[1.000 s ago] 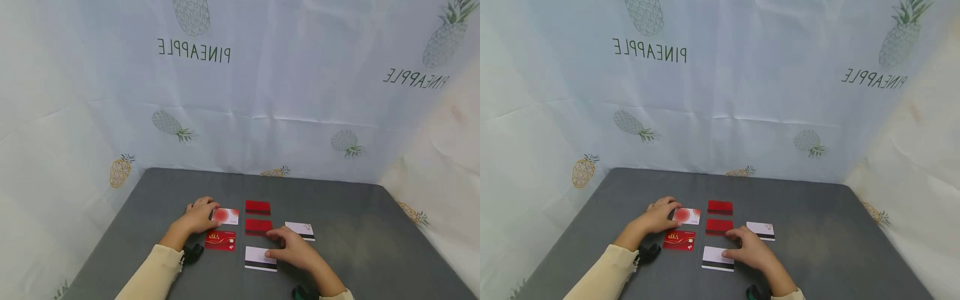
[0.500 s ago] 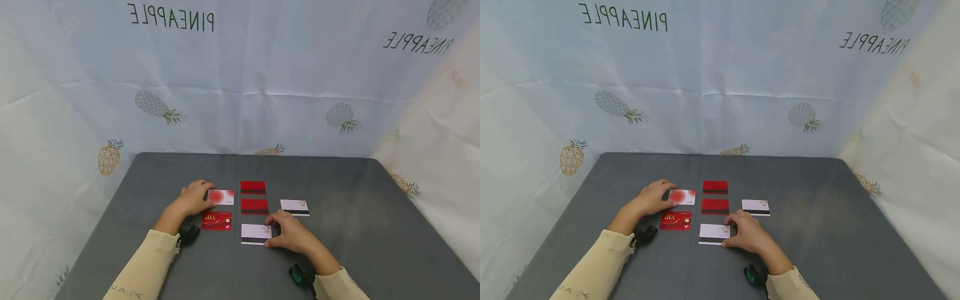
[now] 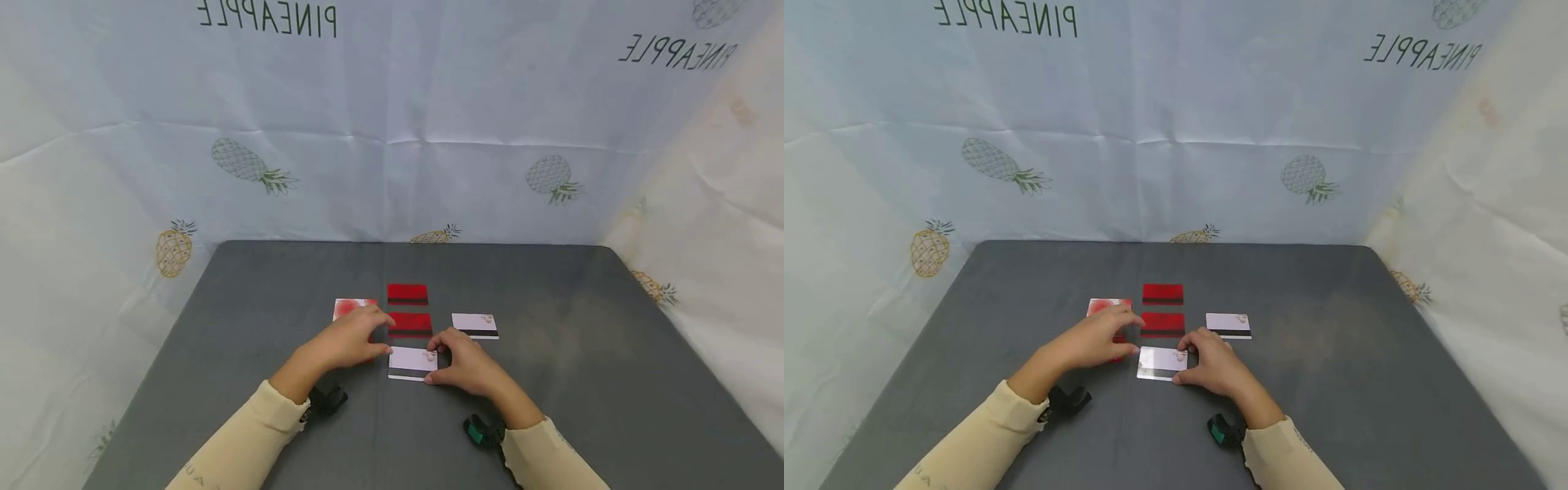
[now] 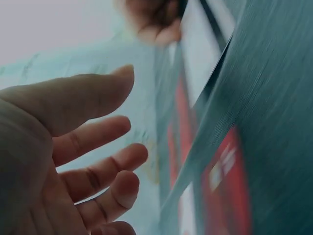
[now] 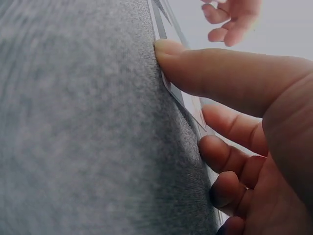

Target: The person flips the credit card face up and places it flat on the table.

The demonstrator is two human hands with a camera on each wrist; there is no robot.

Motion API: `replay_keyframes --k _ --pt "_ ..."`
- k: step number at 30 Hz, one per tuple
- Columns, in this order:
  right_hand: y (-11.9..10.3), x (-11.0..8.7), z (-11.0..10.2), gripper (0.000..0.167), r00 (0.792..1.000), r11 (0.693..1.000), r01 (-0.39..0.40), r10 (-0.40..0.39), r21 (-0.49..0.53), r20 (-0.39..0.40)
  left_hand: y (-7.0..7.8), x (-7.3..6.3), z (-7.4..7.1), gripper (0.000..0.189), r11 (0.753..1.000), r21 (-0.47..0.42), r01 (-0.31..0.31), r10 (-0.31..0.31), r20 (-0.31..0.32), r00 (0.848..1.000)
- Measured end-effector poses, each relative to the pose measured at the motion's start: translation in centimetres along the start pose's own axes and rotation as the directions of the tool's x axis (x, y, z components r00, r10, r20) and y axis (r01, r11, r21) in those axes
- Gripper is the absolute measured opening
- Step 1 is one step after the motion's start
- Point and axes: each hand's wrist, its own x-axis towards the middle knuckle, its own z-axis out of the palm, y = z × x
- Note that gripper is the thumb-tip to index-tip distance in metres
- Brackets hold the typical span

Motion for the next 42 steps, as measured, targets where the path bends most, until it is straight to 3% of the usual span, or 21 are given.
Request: replay_keyframes --k 7,15,29,34,42 --pt "-0.1 0.5 -0.5 0.044 1.0 1.0 -0.023 0.023 0.003 -0.015 1.2 -0.3 2.0 0.055 0.998 0.057 0.004 -0.007 0.041 0.999" --pt "-0.3 0.6 -0.2 0.045 0.997 0.997 -0.066 0.065 0.044 0.028 1.2 -0.7 3.4 0.059 0.992 0.119 0.049 -0.056 0.05 0.997" --pt "-0.6 0.1 -0.4 0.062 0.998 0.996 -0.056 0.053 0.064 0.046 1.2 -0.6 3.5 0.044 0.99 0.143 0.01 -0.016 0.038 0.999" --pt "-0.4 -0.1 -0.3 0.057 0.999 0.998 -0.023 0.021 0.055 0.039 1.2 -0.6 3.5 0.045 0.99 0.138 0.006 -0.011 0.034 0.999" --pt "-0.1 -0.1 -0.3 0.053 0.999 0.987 -0.006 0.0 0.161 0.04 0.8 -0.8 3.8 0.055 0.992 0.121 0.035 -0.039 0.033 0.999"
